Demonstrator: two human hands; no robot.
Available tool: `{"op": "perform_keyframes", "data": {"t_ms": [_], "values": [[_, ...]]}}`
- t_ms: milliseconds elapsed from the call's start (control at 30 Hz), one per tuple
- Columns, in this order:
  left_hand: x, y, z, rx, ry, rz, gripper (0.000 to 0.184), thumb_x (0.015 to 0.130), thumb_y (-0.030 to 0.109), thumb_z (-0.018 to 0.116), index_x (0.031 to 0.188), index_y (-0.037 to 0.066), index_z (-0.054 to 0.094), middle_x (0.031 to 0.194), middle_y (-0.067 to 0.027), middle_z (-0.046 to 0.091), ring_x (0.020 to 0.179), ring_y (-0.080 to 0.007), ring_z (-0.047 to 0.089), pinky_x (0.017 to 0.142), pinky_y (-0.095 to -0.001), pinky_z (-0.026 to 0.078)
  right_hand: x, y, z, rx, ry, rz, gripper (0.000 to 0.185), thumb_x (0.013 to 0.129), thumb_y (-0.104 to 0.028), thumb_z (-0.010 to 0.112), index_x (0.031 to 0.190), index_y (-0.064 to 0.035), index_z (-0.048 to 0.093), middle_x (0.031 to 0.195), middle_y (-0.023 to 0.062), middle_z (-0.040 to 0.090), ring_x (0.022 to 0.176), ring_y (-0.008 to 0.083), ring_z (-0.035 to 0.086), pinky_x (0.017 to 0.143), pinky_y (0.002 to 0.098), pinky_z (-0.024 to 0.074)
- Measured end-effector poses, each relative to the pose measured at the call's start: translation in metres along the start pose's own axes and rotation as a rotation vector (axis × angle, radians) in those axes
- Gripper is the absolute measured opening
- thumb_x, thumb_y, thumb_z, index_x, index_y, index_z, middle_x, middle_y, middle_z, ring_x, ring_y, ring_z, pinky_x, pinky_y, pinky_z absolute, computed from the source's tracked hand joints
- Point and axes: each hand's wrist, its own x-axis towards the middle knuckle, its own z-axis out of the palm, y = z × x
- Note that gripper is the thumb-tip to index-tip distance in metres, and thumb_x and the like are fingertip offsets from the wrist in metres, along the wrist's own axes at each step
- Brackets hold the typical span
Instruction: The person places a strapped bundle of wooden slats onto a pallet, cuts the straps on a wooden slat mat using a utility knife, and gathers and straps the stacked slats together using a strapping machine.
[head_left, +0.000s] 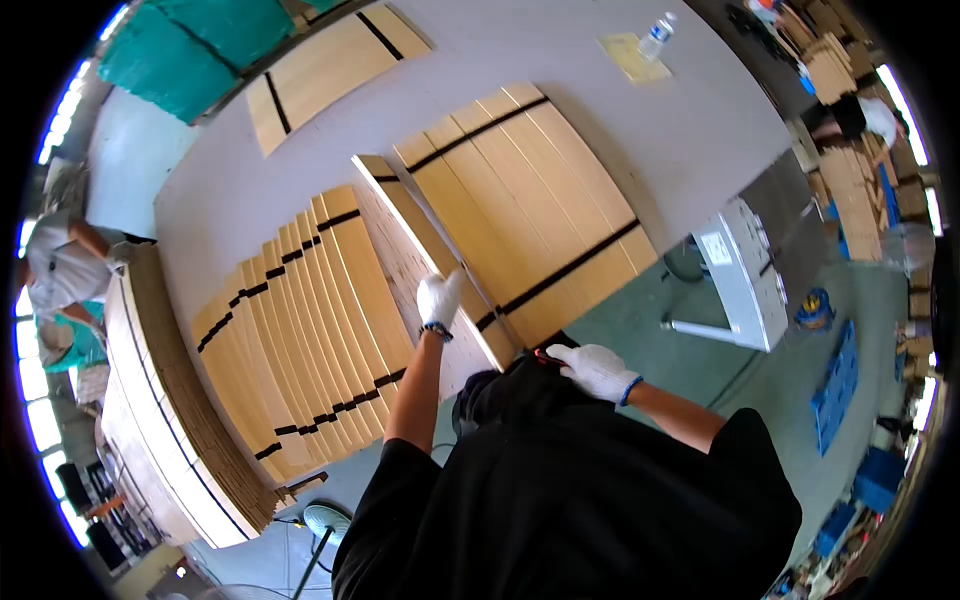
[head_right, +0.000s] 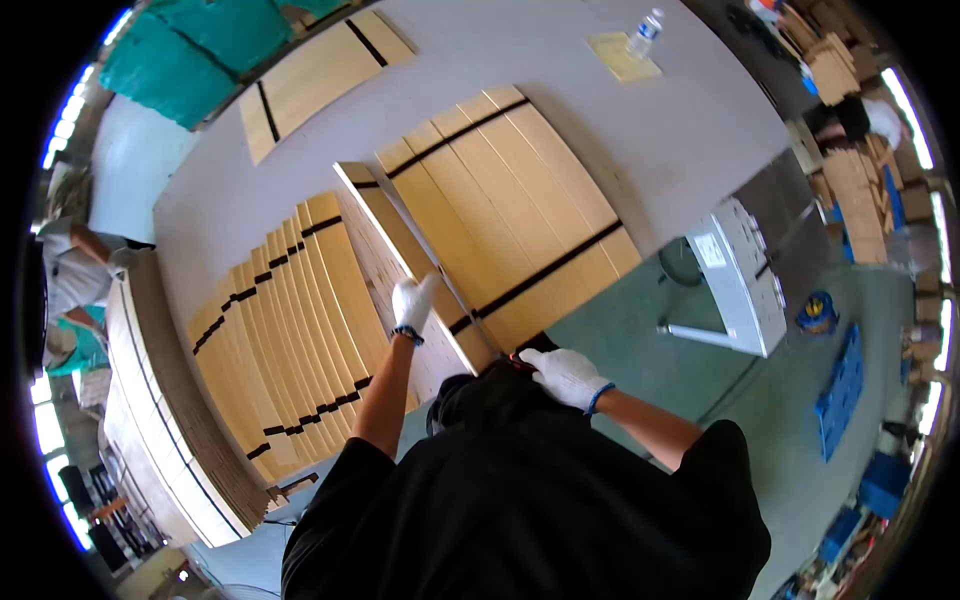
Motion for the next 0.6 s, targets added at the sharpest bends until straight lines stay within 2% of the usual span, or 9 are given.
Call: {"op": "perform_keyframes", "data": {"t_ms": [100,200,233,267,333,400,500,533,600], "values": [[0.007,-0.017,-0.005,-0.086,-0.015,0.025,0.056,0.081,0.048,0.066,0.072,-0.008,0.067,0.057,-0.0219,0.06,0.056,-0.0303,0.063,0.059,-0.0446,0.049,-0.02,-0.002,0.029,0.076,-0.015,0.071,0.038,0.095,-0.022,0.06,0.132,-0.0143,0.056,0.096,0.0232,0.07,0.09,0.0456,0.066,0.076,0.0558,0.0505],[0.008,-0.035,-0.019,-0.084,-0.034,0.03,0.057,0.082,0.049,0.067,0.072,-0.007,0.068,0.059,-0.022,0.062,0.058,-0.0337,0.065,0.062,-0.0452,0.051,-0.04,0.004,0.061,0.213,0.142,0.049,0.046,0.094,-0.024,0.062,0.138,-0.013,0.053,0.103,0.026,0.069,0.094,0.0475,0.065,0.08,0.0535,0.051],[0.003,-0.036,-0.03,-0.035,-0.031,0.007,0.055,0.082,0.049,0.067,0.077,-0.006,0.07,0.065,-0.0241,0.065,0.065,-0.0358,0.068,0.065,-0.0459,0.052,-0.044,-0.003,0.064,0.255,0.192,0.042,0.048,0.094,-0.025,0.062,0.139,-0.0132,0.053,0.105,0.0265,0.069,0.095,0.0479,0.065,0.08,0.0531,0.0511],[0.0,-0.043,-0.038,-0.038,0.002,0.02,0.055,0.082,0.05,0.067,0.079,-0.005,0.071,0.069,-0.0246,0.067,0.069,-0.0372,0.069,0.067,-0.0464,0.053,-0.046,-0.011,0.063,0.304,0.194,0.135,0.049,0.094,-0.023,0.064,0.139,-0.0087,0.053,0.114,0.0265,0.068,0.103,0.046,0.065,0.086,0.0495,0.0529],[-0.003,-0.054,-0.06,0.079,0.043,0.005,0.055,0.081,0.052,0.066,0.083,-0.003,0.071,0.078,-0.0252,0.07,0.079,-0.0407,0.071,0.072,-0.0474,0.054,-0.037,-0.013,0.075,0.358,0.373,0.055,0.049,0.094,-0.021,0.064,0.139,-0.005,0.054,0.12,0.0262,0.066,0.109,0.044,0.065,0.09,0.0471,0.0534],[-0.015,-0.055,-0.085,0.21,0.1,-0.006,0.054,0.08,0.051,0.066,0.081,-0.002,0.069,0.076,-0.0247,0.069,0.078,-0.0415,0.07,0.073,-0.0475,0.054,-0.023,-0.019,0.076,0.419,0.451,0.022,0.049,0.095,-0.018,0.065,0.139,0.0002,0.054,0.129,0.0254,0.064,0.118,0.0409,0.063,0.095,0.0427,0.0533],[-0.034,-0.069,-0.105,0.36,0.228,-0.008,0.045,0.082,0.044,0.07,0.089,-0.001,0.066,0.084,-0.0236,0.069,0.082,-0.0412,0.068,0.075,-0.0484,0.054,0.008,-0.025,0.062,0.491,0.433,-0.055,0.048,0.095,-0.019,0.066,0.139,-0.0011,0.055,0.127,0.0253,0.065,0.117,0.0412,0.064,0.094,0.0421,0.0535],[-0.038,-0.073,-0.108,0.408,0.284,0.001,0.043,0.083,0.041,0.071,0.092,0.0,0.065,0.088,-0.0232,0.068,0.084,-0.0408,0.068,0.075,-0.0487,0.054,0.019,-0.024,0.057,0.459,0.49,-0.165,0.049,0.095,-0.02,0.067,0.139,-0.0012,0.055,0.125,0.0251,0.066,0.115,0.0413,0.065,0.092,0.0415,0.054],[-0.046,-0.073,-0.106,0.484,0.416,0.003,0.037,0.085,0.035,0.072,0.098,0.001,0.062,0.098,-0.0221,0.065,0.091,-0.0401,0.066,0.078,-0.0492,0.055,0.04,-0.022,0.037,0.499,0.409,-0.135,0.049,0.096,-0.02,0.067,0.139,-0.002,0.055,0.123,0.0248,0.067,0.113,0.0409,0.066,0.091,0.0413,0.0545]]}}
